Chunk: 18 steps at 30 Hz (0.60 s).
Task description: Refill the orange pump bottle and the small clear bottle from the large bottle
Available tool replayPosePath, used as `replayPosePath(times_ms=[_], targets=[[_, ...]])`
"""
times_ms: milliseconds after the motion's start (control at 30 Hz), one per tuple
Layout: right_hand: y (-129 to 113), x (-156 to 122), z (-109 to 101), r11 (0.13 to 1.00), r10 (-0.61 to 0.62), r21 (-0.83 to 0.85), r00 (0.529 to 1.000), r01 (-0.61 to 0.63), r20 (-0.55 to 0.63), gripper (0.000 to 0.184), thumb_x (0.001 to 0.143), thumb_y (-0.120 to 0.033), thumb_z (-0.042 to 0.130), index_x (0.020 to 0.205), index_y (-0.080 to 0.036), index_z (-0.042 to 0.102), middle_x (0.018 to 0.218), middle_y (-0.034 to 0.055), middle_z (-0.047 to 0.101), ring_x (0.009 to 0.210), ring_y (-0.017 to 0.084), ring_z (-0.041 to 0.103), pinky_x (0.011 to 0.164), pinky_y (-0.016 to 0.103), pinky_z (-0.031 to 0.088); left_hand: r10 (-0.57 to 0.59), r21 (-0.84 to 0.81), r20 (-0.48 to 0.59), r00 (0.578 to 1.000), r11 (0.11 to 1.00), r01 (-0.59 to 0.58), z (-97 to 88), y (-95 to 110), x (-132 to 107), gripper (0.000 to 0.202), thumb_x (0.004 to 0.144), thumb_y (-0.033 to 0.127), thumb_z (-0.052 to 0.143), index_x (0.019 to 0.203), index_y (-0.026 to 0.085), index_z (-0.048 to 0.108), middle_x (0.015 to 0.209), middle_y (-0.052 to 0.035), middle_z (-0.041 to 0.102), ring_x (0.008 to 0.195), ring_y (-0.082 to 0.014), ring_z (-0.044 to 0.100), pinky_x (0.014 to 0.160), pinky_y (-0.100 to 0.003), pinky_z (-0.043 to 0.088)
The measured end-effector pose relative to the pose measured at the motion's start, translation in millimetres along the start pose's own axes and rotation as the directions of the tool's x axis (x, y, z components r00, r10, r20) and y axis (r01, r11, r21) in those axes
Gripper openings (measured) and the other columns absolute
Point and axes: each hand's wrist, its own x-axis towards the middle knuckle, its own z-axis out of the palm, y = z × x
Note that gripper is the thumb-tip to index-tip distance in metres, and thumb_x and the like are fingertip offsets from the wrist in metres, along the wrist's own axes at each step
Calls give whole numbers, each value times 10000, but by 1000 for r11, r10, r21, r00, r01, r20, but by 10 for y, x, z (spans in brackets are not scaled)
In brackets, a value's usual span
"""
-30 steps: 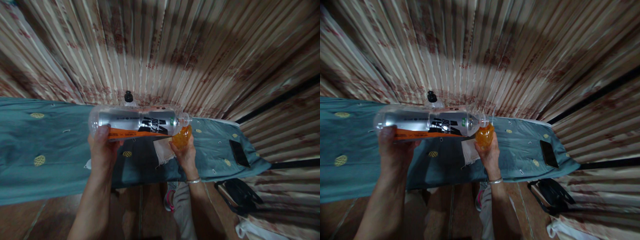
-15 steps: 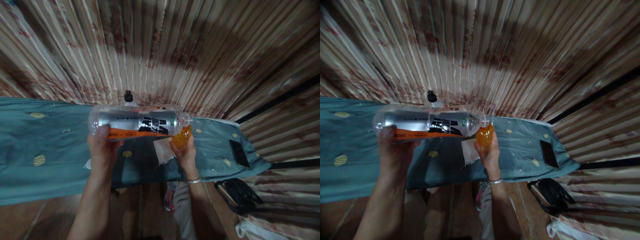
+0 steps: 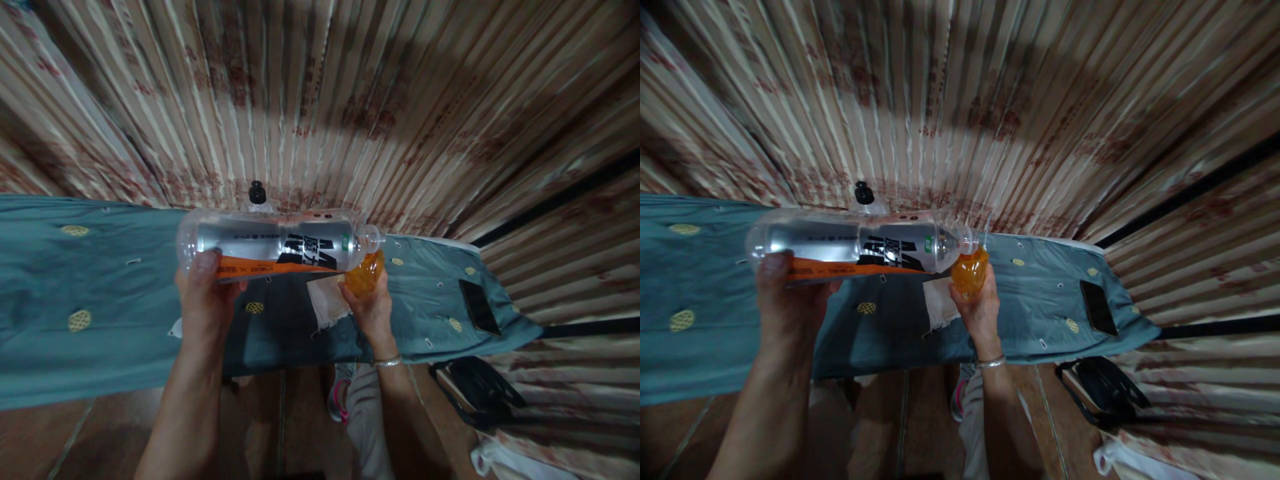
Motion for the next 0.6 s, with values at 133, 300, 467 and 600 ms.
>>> replayPosePath(times_ms=[133, 300, 467, 600], targets=[[20, 5, 6, 1000, 6, 15, 1000, -6, 5, 945, 691, -599, 777, 1475, -168, 472, 1291, 155, 722, 1099, 336, 735, 929, 470, 606, -12, 28, -31, 999, 1000, 13, -11, -7, 6, 552, 541, 611, 895, 759, 180, 629, 541, 29, 510, 404, -108, 476, 335, -190, 383], [24, -8, 1, 1000, -13, 7, 1000, 13, 3, 945, 713, -594, 771, 1491, -172, 441, 1335, 166, 704, 1155, 353, 716, 961, 468, 593, -6, 5, -18, 1000, 1000, 6, -19, -20, 11, 554, 563, 601, 900, 832, 189, 646, 560, 27, 533, 427, -109, 485, 349, -188, 390], [16, 0, 8, 1000, 0, -3, 1000, 0, -6, 939, 701, -593, 778, 1474, -178, 443, 1317, 173, 704, 1137, 370, 712, 952, 492, 585, -7, 1, -18, 1000, 1000, 7, 4, -9, 10, 556, 536, 609, 900, 780, 180, 642, 535, 22, 519, 412, -110, 476, 334, -189, 376], [17, 10, 5, 1000, 17, -20, 1000, -16, 16, 916, 691, -589, 783, 1449, -183, 470, 1289, 161, 704, 1119, 374, 714, 938, 505, 585, -3, 15, -32, 999, 1000, 3, 8, -1, 0, 541, 555, 599, 899, 774, 172, 649, 549, 17, 521, 427, -118, 500, 342, -191, 386]])
